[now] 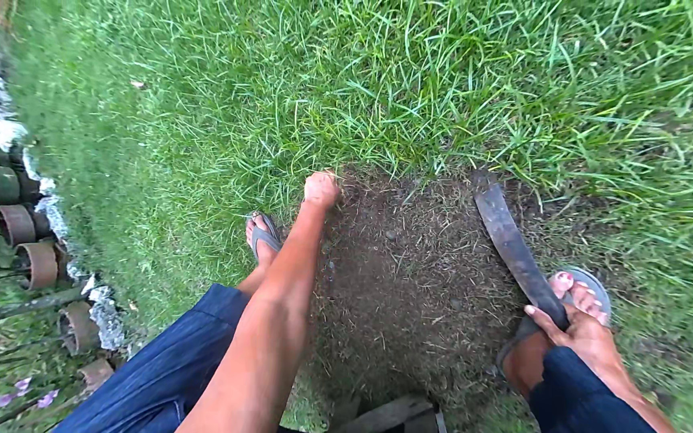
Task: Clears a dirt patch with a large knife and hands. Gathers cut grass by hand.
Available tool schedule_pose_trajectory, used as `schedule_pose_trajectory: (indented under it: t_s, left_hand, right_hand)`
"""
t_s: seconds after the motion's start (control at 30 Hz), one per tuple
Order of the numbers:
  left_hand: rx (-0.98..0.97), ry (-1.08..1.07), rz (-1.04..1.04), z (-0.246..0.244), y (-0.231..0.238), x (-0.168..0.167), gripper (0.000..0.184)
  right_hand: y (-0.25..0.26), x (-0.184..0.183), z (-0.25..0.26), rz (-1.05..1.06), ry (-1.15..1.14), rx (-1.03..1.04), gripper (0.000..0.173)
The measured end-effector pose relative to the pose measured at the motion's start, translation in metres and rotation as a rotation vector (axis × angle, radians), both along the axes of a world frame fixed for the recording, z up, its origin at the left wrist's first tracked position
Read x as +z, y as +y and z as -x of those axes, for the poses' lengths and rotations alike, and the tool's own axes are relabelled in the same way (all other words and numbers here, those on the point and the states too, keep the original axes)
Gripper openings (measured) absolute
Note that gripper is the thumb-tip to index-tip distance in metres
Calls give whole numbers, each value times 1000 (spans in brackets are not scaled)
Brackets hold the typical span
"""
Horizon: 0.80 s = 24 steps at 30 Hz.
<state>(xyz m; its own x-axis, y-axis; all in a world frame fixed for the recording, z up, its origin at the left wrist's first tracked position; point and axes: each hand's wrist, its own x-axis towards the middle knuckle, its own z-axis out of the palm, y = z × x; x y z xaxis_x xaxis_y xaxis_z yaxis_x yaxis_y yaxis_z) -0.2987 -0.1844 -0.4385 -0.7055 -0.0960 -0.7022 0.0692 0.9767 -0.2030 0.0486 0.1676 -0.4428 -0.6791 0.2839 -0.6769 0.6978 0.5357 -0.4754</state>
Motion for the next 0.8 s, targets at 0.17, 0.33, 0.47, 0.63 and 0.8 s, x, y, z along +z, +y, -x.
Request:
schedule_pose_trajectory:
  t_s: [0.17, 0.33, 0.47, 0.63, 0.8]
  left_hand:
    - [30, -19, -84, -75, -10, -3, 33]
    - [-164, -251, -299, -156, -3, 9, 33]
    - [-422, -265, -546, -190, 21, 20, 37]
    - [-526, 51, -525, -126, 45, 3, 33]
    - [-634, 83, -339, -52, 60, -8, 40]
  right_hand:
    - [-1, 1, 0, -24, -7, 24, 40]
    - [0, 1, 2, -31, 31, 44, 42]
    - [-1, 3, 0, -42, 44, 54, 41]
    - [-1, 6, 4, -41, 26, 55, 42]
    - [-1, 1, 0, -39, 20, 29, 44]
